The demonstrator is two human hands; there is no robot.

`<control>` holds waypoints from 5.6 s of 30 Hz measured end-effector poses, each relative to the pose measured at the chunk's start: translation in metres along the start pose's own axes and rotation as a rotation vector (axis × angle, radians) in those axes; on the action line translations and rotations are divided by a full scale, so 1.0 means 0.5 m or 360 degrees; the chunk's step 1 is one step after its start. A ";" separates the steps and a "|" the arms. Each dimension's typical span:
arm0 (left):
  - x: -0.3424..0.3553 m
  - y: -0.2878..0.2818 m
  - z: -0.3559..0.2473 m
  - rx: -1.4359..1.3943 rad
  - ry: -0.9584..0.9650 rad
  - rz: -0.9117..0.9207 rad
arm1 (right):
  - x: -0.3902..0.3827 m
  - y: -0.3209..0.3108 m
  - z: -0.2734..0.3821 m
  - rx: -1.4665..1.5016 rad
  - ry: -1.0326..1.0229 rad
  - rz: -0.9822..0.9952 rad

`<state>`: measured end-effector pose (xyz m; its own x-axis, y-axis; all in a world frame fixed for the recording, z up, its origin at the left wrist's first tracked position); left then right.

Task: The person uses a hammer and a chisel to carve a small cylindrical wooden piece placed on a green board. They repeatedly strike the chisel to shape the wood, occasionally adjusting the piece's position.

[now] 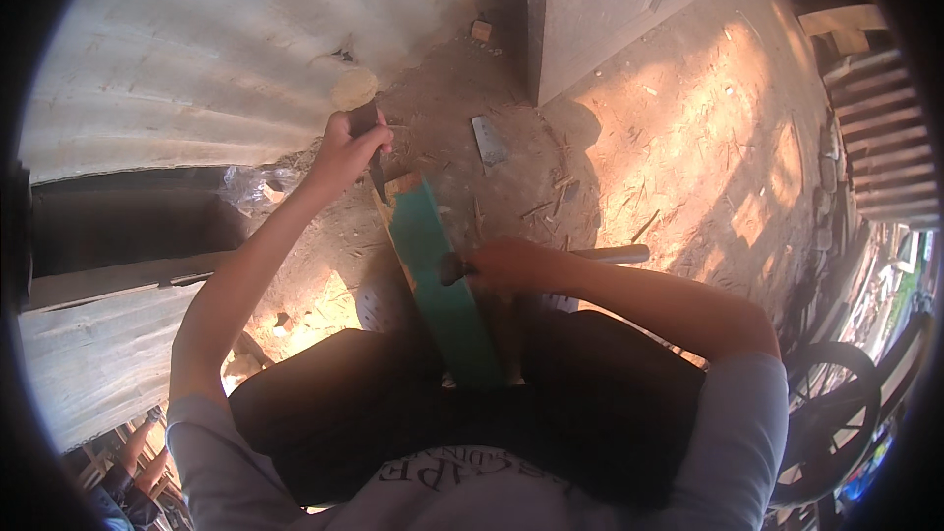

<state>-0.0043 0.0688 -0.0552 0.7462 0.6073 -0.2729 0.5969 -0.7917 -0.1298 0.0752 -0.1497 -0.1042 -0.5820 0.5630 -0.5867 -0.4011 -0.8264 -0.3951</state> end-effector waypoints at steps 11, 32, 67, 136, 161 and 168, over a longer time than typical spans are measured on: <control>0.002 0.017 -0.009 -0.0006 0.0013 0.0099 | 0.087 0.063 -0.033 -0.0138 -0.0011 -0.0058; 0.008 0.027 -0.012 0.0068 -0.0010 0.0112 | -0.162 0.327 0.482 0.0722 -0.1234 0.1849; -0.027 0.079 -0.079 0.0323 0.0202 0.0276 | 0.022 -0.110 -0.106 -0.0252 0.0173 -0.0335; -0.009 0.021 -0.037 -0.0179 -0.0029 -0.0070 | -0.232 -0.217 0.029 0.0150 0.0443 -0.0669; -0.032 0.059 -0.055 -0.0024 0.0038 0.0040 | -0.362 -0.405 0.241 0.0228 -0.0215 -0.1320; -0.029 0.067 -0.056 -0.0004 0.0040 0.0052 | -0.360 -0.403 0.244 0.0124 -0.0203 -0.1368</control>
<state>0.0129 0.0352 -0.0290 0.7724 0.5828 -0.2526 0.5730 -0.8109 -0.1187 0.1745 -0.0837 0.1674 -0.1283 0.9915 -0.0220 -0.7823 -0.1148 -0.6122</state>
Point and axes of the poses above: each hand's wrist, its own x-axis towards the middle knuckle, its own y-axis out of the palm, z = x × y, the point moved 8 cm from there along x, towards the middle knuckle, and after that the axes turned 11 degrees about z, right-handed, at the moved point
